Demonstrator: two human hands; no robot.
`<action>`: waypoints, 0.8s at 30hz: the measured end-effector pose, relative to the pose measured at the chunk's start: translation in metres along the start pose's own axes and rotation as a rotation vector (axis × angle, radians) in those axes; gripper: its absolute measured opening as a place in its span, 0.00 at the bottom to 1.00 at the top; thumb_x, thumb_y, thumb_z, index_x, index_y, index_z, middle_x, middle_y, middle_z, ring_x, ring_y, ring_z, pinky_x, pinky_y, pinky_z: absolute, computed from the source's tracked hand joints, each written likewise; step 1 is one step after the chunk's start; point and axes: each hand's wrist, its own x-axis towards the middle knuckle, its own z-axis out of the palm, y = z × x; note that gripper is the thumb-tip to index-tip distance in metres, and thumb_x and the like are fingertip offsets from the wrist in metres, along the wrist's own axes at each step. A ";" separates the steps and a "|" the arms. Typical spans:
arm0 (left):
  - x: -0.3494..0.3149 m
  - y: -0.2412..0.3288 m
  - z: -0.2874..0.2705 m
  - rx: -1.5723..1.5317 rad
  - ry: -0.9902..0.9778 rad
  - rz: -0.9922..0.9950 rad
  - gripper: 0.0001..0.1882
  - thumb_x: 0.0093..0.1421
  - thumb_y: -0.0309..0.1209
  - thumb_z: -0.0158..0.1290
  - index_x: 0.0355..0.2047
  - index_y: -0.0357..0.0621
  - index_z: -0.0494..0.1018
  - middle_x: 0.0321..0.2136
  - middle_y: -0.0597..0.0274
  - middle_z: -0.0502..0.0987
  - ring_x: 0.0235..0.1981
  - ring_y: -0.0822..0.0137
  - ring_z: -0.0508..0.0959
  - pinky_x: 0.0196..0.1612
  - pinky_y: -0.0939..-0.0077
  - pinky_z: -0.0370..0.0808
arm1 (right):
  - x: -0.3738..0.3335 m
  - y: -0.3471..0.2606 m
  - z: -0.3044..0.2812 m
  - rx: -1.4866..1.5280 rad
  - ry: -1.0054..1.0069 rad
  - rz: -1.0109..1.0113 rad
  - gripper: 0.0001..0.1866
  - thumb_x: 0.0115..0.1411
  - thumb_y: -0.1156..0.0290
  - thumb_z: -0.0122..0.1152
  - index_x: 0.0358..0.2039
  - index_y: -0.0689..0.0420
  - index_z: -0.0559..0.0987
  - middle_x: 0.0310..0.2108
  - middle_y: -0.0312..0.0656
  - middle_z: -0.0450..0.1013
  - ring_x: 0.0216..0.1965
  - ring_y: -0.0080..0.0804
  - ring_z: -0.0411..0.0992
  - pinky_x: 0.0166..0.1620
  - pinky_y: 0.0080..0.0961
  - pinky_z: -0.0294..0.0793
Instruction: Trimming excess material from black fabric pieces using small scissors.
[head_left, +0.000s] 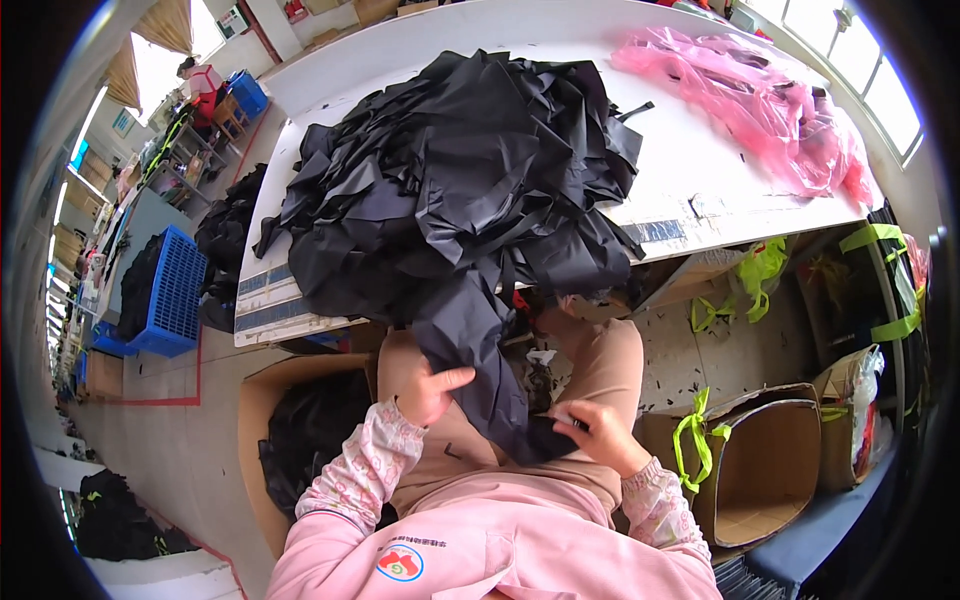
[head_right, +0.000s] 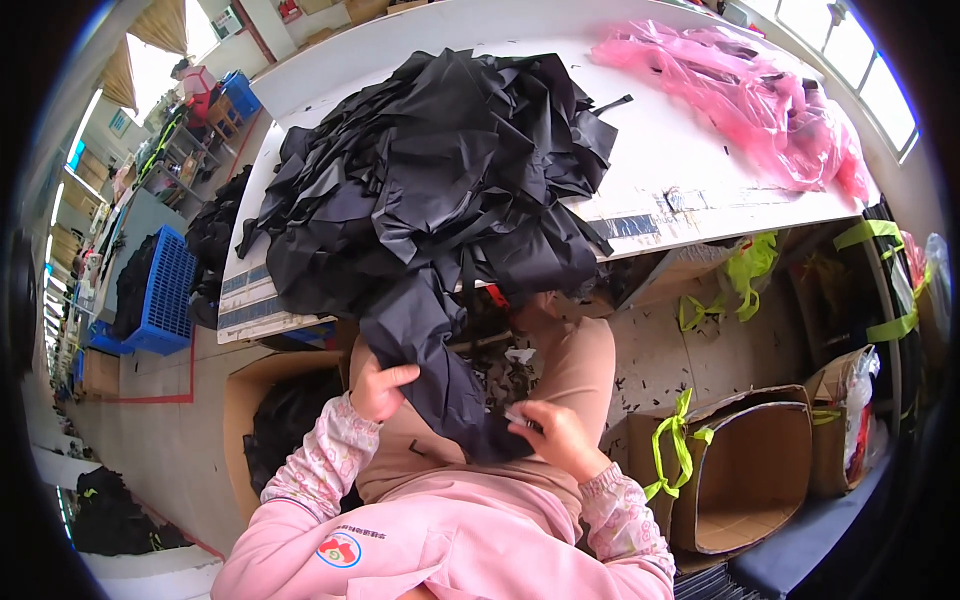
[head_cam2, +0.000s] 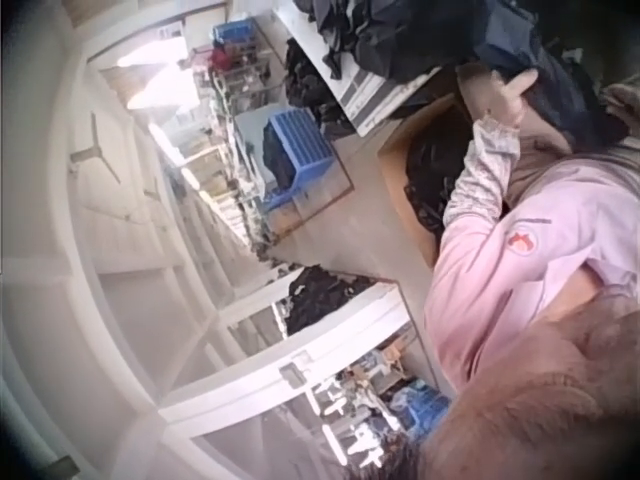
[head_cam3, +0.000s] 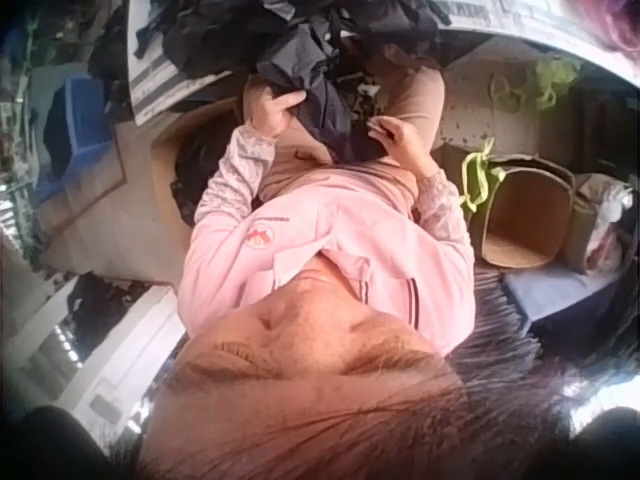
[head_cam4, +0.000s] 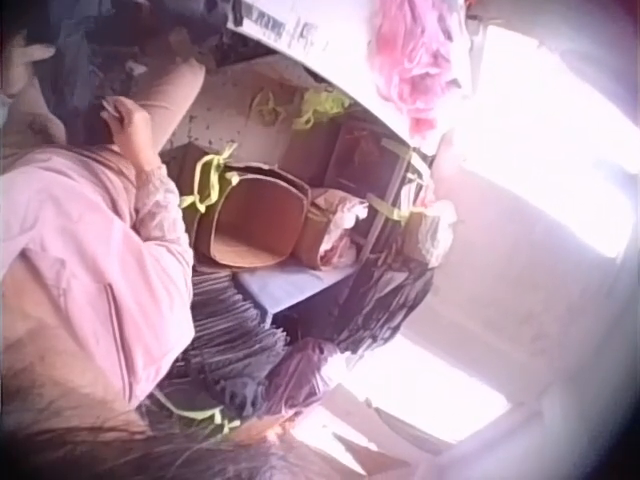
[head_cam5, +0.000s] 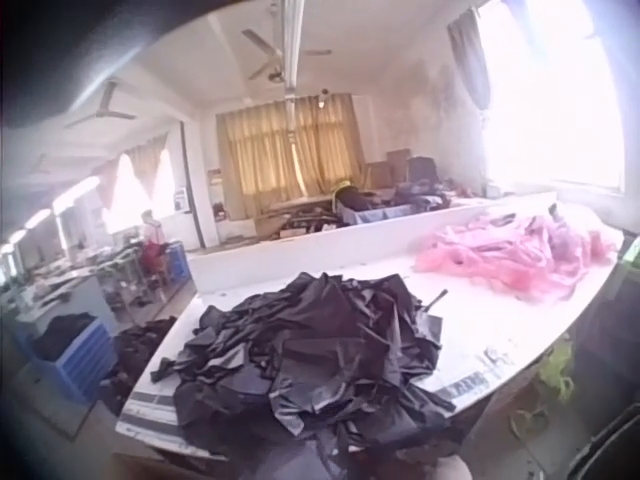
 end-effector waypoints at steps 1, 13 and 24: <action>-0.005 0.000 0.006 0.108 -0.059 0.072 0.24 0.57 0.21 0.54 0.55 0.37 0.67 0.49 0.62 0.74 0.51 0.64 0.72 0.58 0.69 0.65 | 0.006 -0.006 -0.002 0.066 0.123 0.046 0.11 0.56 0.73 0.64 0.39 0.62 0.78 0.34 0.48 0.77 0.35 0.40 0.77 0.39 0.28 0.75; -0.017 -0.024 0.025 1.369 -0.266 0.585 0.20 0.49 0.31 0.61 0.44 0.42 0.74 0.56 0.41 0.64 0.61 0.40 0.60 0.64 0.48 0.54 | 0.057 -0.075 0.036 0.336 0.235 -0.050 0.14 0.56 0.76 0.62 0.43 0.62 0.75 0.33 0.43 0.75 0.33 0.25 0.73 0.36 0.22 0.74; -0.005 -0.057 -0.020 0.304 -0.172 -0.040 0.36 0.63 0.45 0.52 0.63 0.39 0.52 0.62 0.59 0.59 0.63 0.65 0.60 0.64 0.66 0.55 | 0.048 -0.059 0.022 0.958 0.179 0.191 0.04 0.63 0.75 0.55 0.37 0.59 0.76 0.19 0.26 0.68 0.14 0.09 0.58 0.17 0.10 0.56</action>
